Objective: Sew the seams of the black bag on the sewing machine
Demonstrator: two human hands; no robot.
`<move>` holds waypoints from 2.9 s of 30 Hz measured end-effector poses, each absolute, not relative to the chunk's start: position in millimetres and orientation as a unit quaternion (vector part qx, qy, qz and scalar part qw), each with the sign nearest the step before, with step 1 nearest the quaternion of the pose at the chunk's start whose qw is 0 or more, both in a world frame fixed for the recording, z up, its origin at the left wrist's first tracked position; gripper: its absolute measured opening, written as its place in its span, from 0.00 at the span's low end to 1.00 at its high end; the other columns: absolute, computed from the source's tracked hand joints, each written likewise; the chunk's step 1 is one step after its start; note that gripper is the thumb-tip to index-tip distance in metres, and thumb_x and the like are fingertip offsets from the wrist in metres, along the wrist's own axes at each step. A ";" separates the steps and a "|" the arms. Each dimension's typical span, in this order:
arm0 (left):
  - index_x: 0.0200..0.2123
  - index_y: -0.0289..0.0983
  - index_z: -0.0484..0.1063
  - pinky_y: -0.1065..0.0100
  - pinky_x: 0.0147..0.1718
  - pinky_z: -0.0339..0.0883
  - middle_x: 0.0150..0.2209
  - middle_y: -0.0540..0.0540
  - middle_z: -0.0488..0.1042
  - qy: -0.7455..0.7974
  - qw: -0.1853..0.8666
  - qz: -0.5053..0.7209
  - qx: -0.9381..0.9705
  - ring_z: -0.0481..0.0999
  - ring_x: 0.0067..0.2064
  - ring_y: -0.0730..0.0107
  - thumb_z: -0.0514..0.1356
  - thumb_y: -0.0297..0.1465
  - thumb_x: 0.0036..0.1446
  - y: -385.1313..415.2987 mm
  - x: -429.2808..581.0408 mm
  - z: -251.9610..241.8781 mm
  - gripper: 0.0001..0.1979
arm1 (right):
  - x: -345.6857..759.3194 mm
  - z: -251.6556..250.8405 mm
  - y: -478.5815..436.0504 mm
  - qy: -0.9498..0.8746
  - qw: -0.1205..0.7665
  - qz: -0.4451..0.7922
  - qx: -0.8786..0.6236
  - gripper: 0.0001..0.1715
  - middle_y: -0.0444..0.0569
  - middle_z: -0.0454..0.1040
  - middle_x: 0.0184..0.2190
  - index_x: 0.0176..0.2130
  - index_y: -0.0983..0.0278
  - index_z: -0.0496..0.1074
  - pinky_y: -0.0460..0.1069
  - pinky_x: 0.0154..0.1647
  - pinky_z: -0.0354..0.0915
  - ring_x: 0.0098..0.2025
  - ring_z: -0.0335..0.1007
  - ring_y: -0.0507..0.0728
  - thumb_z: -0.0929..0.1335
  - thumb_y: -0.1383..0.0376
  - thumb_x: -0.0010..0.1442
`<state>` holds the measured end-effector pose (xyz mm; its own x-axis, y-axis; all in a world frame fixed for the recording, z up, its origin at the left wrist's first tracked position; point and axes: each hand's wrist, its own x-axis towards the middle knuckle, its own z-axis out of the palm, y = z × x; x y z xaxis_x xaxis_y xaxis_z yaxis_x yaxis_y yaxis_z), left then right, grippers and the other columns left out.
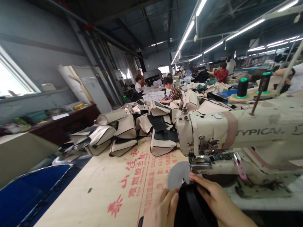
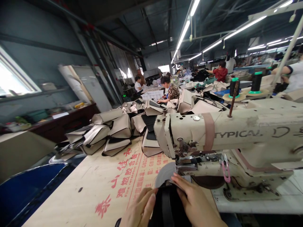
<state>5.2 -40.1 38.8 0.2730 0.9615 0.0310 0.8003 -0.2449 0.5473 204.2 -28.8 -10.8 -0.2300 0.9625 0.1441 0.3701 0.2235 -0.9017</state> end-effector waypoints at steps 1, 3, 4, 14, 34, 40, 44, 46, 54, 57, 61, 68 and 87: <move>0.45 0.43 0.69 0.70 0.41 0.65 0.42 0.47 0.72 0.569 0.235 0.220 0.757 0.73 0.42 0.69 0.44 0.38 0.61 -37.8 9.7 40.2 0.17 | 202.1 -11.3 -29.0 -0.680 0.386 0.387 -0.489 0.21 0.45 0.61 0.55 0.53 0.60 0.64 0.55 0.61 0.49 0.58 0.54 0.55 0.59 0.63 0.62; 0.46 0.41 0.67 0.67 0.43 0.65 0.43 0.45 0.70 0.570 0.259 0.258 0.736 0.71 0.43 0.67 0.49 0.40 0.58 -32.3 20.8 44.6 0.16 | 200.1 -10.8 -28.9 -0.673 0.395 0.394 -0.485 0.21 0.46 0.61 0.55 0.54 0.61 0.64 0.56 0.61 0.49 0.58 0.54 0.55 0.58 0.62 0.62; 0.45 0.40 0.67 0.66 0.43 0.65 0.43 0.45 0.70 0.568 0.269 0.259 0.733 0.71 0.43 0.66 0.52 0.40 0.56 -29.2 26.7 46.9 0.16 | 200.7 -10.8 -28.5 -0.668 0.399 0.402 -0.483 0.21 0.46 0.61 0.55 0.54 0.60 0.64 0.57 0.60 0.49 0.58 0.55 0.55 0.58 0.62 0.62; 0.52 0.45 0.64 0.66 0.40 0.66 0.41 0.46 0.71 0.492 0.192 0.110 0.842 0.71 0.42 0.63 0.57 0.29 0.52 -13.5 27.1 39.3 0.22 | 226.1 -9.9 -22.1 -0.676 0.374 0.449 -0.449 0.19 0.44 0.69 0.49 0.52 0.55 0.66 0.58 0.56 0.55 0.52 0.63 0.58 0.60 0.59 0.62; 0.40 0.41 0.71 0.74 0.34 0.68 0.33 0.48 0.72 0.354 0.166 0.237 0.889 0.73 0.36 0.72 0.53 0.30 0.58 -5.9 26.3 52.1 0.10 | 229.9 8.6 -22.5 -0.807 0.321 0.310 -0.388 0.16 0.49 0.67 0.46 0.50 0.59 0.65 0.50 0.52 0.60 0.49 0.61 0.55 0.61 0.60 0.63; 0.36 0.37 0.67 0.75 0.30 0.68 0.27 0.51 0.72 0.410 0.087 0.327 0.847 0.73 0.29 0.75 0.57 0.29 0.55 -7.3 31.0 44.0 0.04 | 224.5 1.9 -20.3 -0.823 0.313 0.252 -0.401 0.13 0.48 0.70 0.33 0.36 0.64 0.67 0.49 0.39 0.63 0.37 0.65 0.55 0.59 0.61 0.64; 0.40 0.39 0.70 0.76 0.29 0.67 0.29 0.50 0.73 0.326 0.053 0.297 0.896 0.72 0.30 0.76 0.55 0.26 0.57 -0.7 26.7 39.1 0.08 | 222.6 -2.8 -16.8 -0.808 0.337 0.264 -0.405 0.14 0.47 0.69 0.31 0.34 0.64 0.67 0.49 0.41 0.63 0.36 0.65 0.54 0.58 0.60 0.65; 0.46 0.40 0.68 0.75 0.31 0.68 0.31 0.49 0.73 0.318 0.058 0.259 0.910 0.72 0.31 0.75 0.54 0.27 0.58 1.2 24.3 38.7 0.12 | 222.6 -4.4 -17.2 -0.803 0.348 0.265 -0.406 0.15 0.48 0.69 0.31 0.34 0.64 0.67 0.48 0.40 0.63 0.36 0.65 0.54 0.58 0.60 0.65; 0.42 0.39 0.69 0.72 0.40 0.69 0.38 0.48 0.73 0.363 0.155 0.215 0.893 0.72 0.40 0.73 0.51 0.28 0.59 2.4 33.0 46.1 0.10 | 224.0 -15.2 -19.8 -0.800 0.343 0.233 -0.433 0.16 0.48 0.69 0.31 0.34 0.65 0.68 0.49 0.36 0.63 0.34 0.65 0.55 0.57 0.61 0.65; 0.40 0.39 0.69 0.72 0.40 0.68 0.37 0.48 0.73 0.376 0.181 0.202 0.886 0.72 0.40 0.72 0.52 0.28 0.59 5.4 34.6 46.2 0.08 | 225.5 -19.3 -18.8 -0.795 0.355 0.237 -0.432 0.12 0.47 0.70 0.34 0.37 0.63 0.68 0.49 0.39 0.64 0.37 0.66 0.54 0.59 0.62 0.65; 0.38 0.38 0.70 0.70 0.39 0.68 0.37 0.47 0.72 0.353 0.171 0.179 0.902 0.71 0.40 0.70 0.51 0.27 0.59 9.5 33.9 46.9 0.08 | 227.6 -21.2 -20.6 -0.756 0.408 0.245 -0.449 0.12 0.47 0.67 0.44 0.47 0.60 0.63 0.45 0.45 0.64 0.43 0.65 0.52 0.62 0.63 0.63; 0.37 0.37 0.68 0.70 0.38 0.68 0.36 0.49 0.72 0.346 0.117 0.180 0.913 0.71 0.38 0.71 0.52 0.29 0.59 11.3 32.4 40.8 0.06 | 228.5 -16.2 -18.9 -0.841 0.330 0.140 -0.405 0.16 0.50 0.66 0.42 0.50 0.60 0.62 0.50 0.46 0.64 0.43 0.64 0.55 0.56 0.70 0.64; 0.42 0.41 0.67 0.68 0.45 0.64 0.40 0.48 0.69 0.390 0.256 0.147 0.872 0.68 0.43 0.71 0.44 0.27 0.62 22.1 41.9 39.8 0.13 | 226.9 -24.1 -3.9 -0.782 0.361 0.260 -0.436 0.11 0.48 0.64 0.40 0.45 0.61 0.63 0.51 0.46 0.61 0.44 0.62 0.54 0.55 0.65 0.66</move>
<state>41.9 22.1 39.8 0.6527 0.7554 0.0574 0.6050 -0.5654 0.5606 226.9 -3.9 -24.1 -0.3595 0.8699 0.3377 0.4939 0.4844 -0.7221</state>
